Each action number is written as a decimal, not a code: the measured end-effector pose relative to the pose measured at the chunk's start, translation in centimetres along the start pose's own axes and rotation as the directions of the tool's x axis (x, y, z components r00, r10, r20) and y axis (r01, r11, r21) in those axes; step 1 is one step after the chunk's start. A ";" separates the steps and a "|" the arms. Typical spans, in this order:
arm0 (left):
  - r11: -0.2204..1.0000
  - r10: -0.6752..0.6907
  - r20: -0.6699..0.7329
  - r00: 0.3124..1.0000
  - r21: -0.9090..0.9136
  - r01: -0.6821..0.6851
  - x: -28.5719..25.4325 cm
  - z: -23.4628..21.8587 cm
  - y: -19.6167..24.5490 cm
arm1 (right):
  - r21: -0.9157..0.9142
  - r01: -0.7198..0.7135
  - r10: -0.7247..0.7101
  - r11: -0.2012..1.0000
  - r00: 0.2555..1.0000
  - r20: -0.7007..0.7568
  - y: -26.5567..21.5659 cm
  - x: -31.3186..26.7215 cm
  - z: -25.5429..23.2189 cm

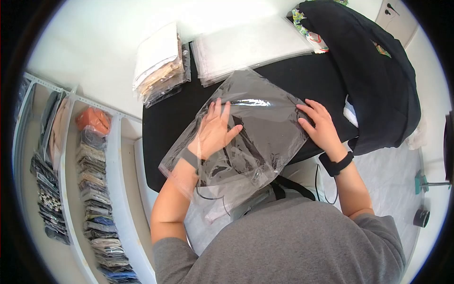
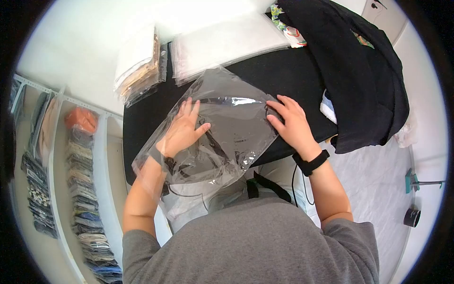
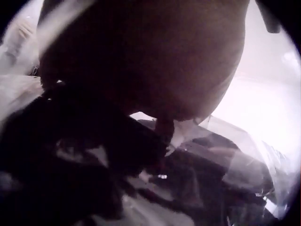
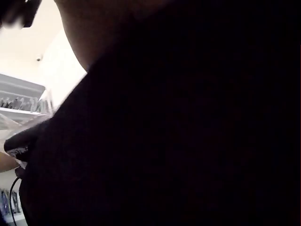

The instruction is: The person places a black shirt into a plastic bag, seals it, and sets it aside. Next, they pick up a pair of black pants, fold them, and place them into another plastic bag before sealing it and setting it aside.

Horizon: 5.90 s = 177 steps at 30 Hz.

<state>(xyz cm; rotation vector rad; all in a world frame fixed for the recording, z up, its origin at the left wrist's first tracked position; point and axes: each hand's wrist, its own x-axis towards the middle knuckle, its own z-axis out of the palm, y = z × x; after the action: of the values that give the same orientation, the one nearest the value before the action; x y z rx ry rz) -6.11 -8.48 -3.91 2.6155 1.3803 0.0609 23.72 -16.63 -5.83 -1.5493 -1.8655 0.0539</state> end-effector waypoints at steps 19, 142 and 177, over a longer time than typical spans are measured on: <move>0.920 0.389 -0.031 0.921 0.062 -0.387 7.0 0.4 2.4 | 0.425 -0.276 0.331 0.862 0.942 -0.061 2.2 -1.1 0.5; 0.153 -0.686 -0.179 0.705 -0.983 -0.100 -18.6 1.4 4.3 | 0.598 -0.258 -0.377 0.759 0.574 0.727 -12.8 22.8 6.4; 0.744 -0.124 -0.583 0.803 -0.590 -0.313 -2.5 -16.2 -0.6 | 0.740 0.050 -0.007 0.670 0.998 -0.061 -0.1 15.2 -9.8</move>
<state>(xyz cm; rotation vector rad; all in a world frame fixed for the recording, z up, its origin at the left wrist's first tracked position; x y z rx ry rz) -9.95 -7.88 12.02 2.0782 1.0447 1.2524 28.22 -7.14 8.93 -0.9195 -1.5171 0.6771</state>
